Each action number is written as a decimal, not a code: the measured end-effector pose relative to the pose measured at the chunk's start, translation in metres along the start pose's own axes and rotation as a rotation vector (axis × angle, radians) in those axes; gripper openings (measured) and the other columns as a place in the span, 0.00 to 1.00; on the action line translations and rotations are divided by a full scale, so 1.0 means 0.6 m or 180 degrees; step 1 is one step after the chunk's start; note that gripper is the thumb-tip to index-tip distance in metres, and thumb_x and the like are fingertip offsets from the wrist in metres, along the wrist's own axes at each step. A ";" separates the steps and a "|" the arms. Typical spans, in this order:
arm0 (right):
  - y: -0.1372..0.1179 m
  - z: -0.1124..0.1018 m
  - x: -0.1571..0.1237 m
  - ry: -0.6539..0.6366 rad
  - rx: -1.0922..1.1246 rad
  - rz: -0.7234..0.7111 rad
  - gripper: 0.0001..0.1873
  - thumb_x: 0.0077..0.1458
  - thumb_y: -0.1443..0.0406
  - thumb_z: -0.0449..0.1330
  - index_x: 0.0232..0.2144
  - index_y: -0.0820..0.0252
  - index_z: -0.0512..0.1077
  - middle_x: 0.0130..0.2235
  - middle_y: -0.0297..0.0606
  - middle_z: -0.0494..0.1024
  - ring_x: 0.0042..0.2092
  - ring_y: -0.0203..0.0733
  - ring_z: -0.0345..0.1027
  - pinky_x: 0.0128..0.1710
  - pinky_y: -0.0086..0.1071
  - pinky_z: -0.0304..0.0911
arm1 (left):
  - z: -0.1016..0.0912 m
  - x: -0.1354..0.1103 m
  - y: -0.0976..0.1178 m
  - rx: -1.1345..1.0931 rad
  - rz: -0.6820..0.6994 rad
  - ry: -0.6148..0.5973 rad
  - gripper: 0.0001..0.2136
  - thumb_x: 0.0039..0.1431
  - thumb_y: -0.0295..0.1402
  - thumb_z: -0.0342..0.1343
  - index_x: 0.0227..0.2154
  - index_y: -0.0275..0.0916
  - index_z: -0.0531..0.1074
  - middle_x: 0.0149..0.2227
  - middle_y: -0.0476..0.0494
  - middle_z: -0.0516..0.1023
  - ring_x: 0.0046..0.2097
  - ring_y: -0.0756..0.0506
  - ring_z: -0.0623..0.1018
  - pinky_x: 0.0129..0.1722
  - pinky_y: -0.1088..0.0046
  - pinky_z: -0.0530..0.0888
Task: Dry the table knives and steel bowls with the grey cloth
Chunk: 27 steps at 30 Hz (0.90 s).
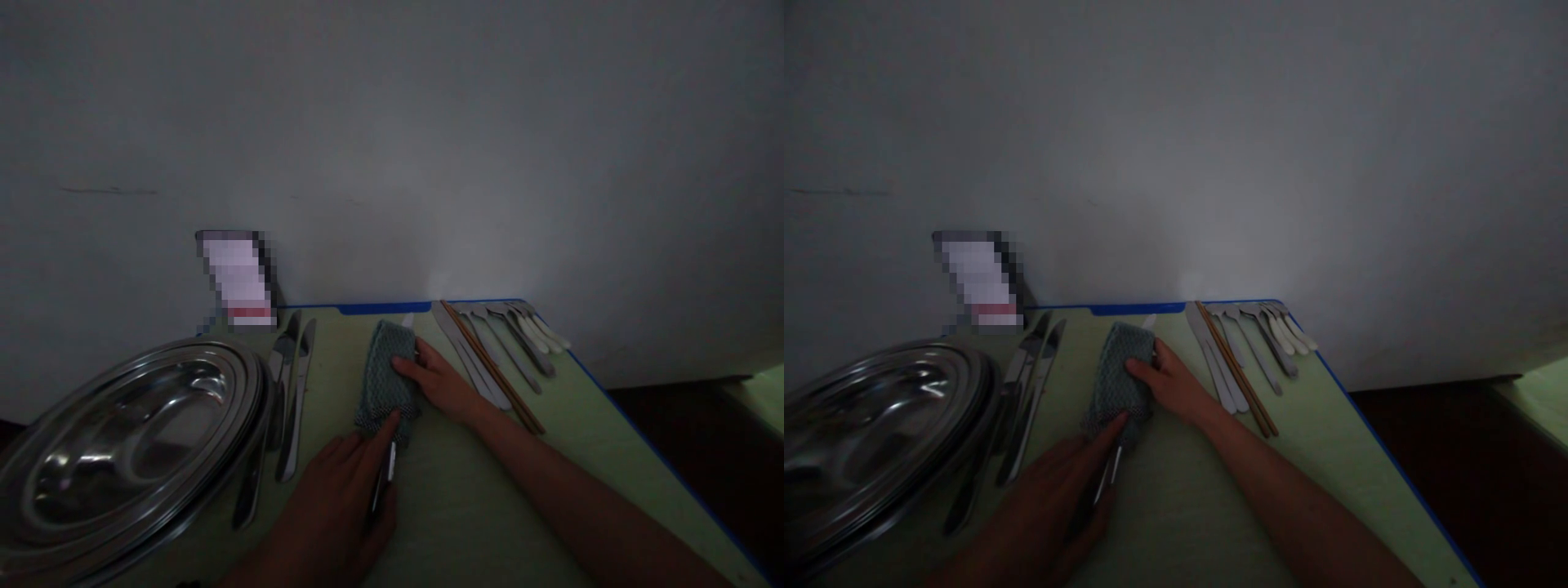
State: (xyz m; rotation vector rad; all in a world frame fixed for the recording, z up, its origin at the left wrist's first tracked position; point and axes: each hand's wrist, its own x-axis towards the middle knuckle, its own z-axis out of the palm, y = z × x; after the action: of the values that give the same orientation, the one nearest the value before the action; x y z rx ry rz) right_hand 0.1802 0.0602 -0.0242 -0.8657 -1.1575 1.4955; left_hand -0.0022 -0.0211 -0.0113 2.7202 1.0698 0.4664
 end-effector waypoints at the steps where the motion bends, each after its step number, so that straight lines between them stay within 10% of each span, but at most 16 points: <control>1: 0.000 0.000 0.000 -0.0002 0.0000 0.0003 0.18 0.49 0.60 0.62 0.42 0.57 0.65 0.41 0.36 0.75 0.40 0.38 0.71 0.44 0.35 0.65 | 0.000 0.000 0.000 0.0021 0.0015 0.0004 0.29 0.54 0.24 0.46 0.60 0.35 0.47 0.43 0.37 0.76 0.41 0.41 0.76 0.40 0.60 0.75; 27: 0.003 0.000 0.011 0.0479 0.1187 0.0400 0.14 0.45 0.56 0.63 0.31 0.60 0.73 0.36 0.37 0.79 0.44 0.44 0.70 0.46 0.38 0.63 | -0.003 0.003 -0.001 0.0233 0.0003 0.0009 0.22 0.53 0.25 0.46 0.53 0.34 0.57 0.39 0.37 0.78 0.37 0.40 0.78 0.36 0.60 0.76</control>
State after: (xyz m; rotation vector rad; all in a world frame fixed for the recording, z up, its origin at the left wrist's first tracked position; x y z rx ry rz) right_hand 0.1783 0.0664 -0.0258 -0.7866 -0.6945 1.6507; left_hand -0.0021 -0.0192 -0.0093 2.7843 1.1076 0.4397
